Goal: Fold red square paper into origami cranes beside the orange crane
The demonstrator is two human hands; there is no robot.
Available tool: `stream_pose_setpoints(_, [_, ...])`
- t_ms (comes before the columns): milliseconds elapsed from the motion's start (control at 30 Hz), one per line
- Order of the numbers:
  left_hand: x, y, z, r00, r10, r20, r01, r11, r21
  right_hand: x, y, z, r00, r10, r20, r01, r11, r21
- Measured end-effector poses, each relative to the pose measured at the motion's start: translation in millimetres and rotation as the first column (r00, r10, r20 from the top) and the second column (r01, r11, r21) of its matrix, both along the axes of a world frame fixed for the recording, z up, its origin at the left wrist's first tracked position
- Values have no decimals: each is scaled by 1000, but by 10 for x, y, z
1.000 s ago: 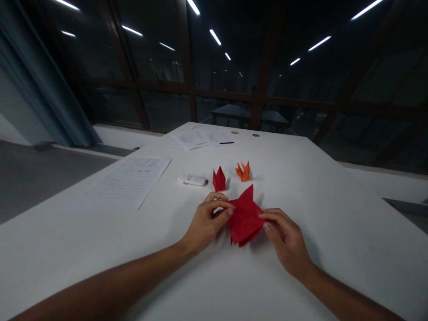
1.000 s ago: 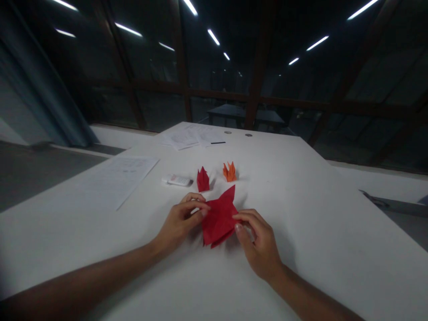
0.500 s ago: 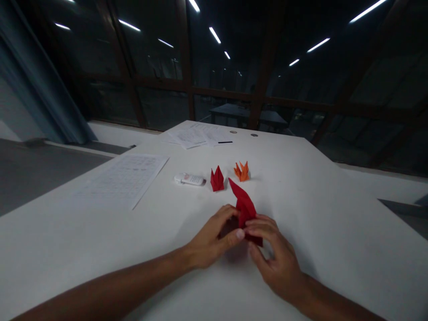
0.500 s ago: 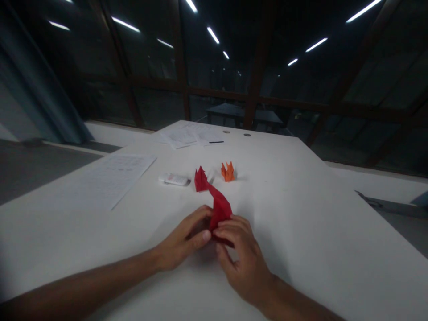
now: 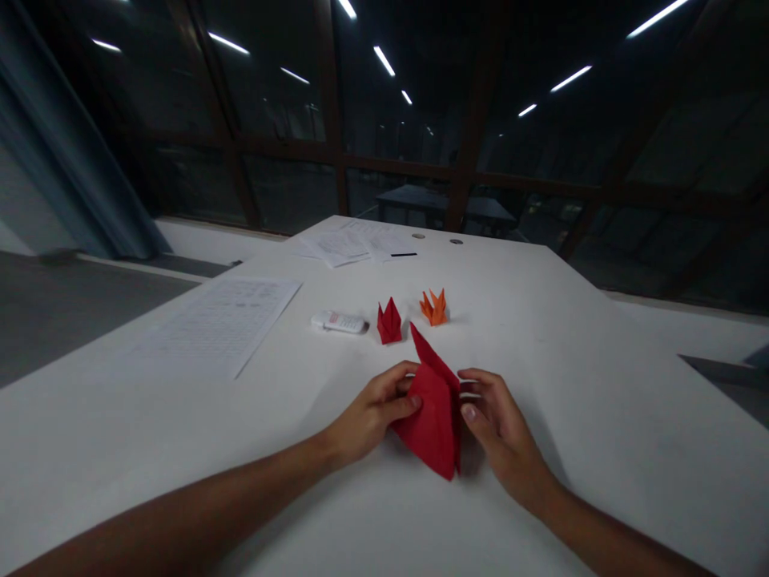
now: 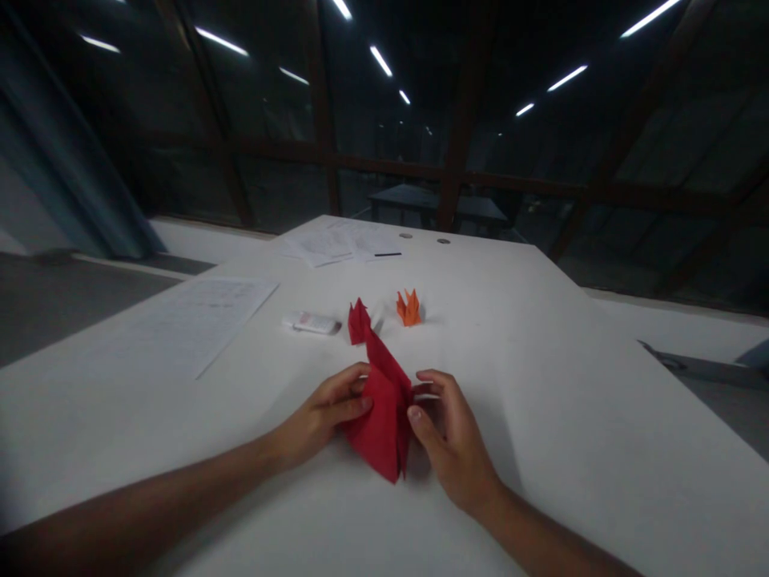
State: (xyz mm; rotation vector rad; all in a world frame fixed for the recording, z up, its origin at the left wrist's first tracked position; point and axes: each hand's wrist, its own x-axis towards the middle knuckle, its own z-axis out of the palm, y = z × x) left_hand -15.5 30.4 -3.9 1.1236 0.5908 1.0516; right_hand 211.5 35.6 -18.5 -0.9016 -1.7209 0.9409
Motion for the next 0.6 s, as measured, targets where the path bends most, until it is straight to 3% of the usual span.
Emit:
stream_pose_setpoints(67, [-13,16,-9,1000,-17,-20,17,1000,-8,-22,24,3,997,70,-40,-74,990,-116])
stream_pose_setpoints(200, [-6,34,-16,994,-14,-107,19,999,51,-53,27,16,991,96,-91,-108,984,-142])
stream_pose_setpoints(267, [12,25,-16,974,62,-220,-32,990,135,-63,18,25,993,80,-90,-94,982,-163])
stream_pose_setpoints(367, [31,-25,3,871,288,-398,-171,937,304,-77,5,44,995,45,-89,-62,978,-197])
stream_pose_setpoints(467, [33,-97,45,716,514,-471,-257,823,507,-84,-2,60,997,-8,-80,-7,984,-180])
stream_pose_setpoints(533, [39,-137,66,656,588,-473,-251,762,597,-80,-9,63,999,-6,-54,-2,987,-159])
stream_pose_setpoints(600, [58,-161,72,643,577,-504,-208,764,611,-69,-22,62,1000,22,-20,-25,991,-132])
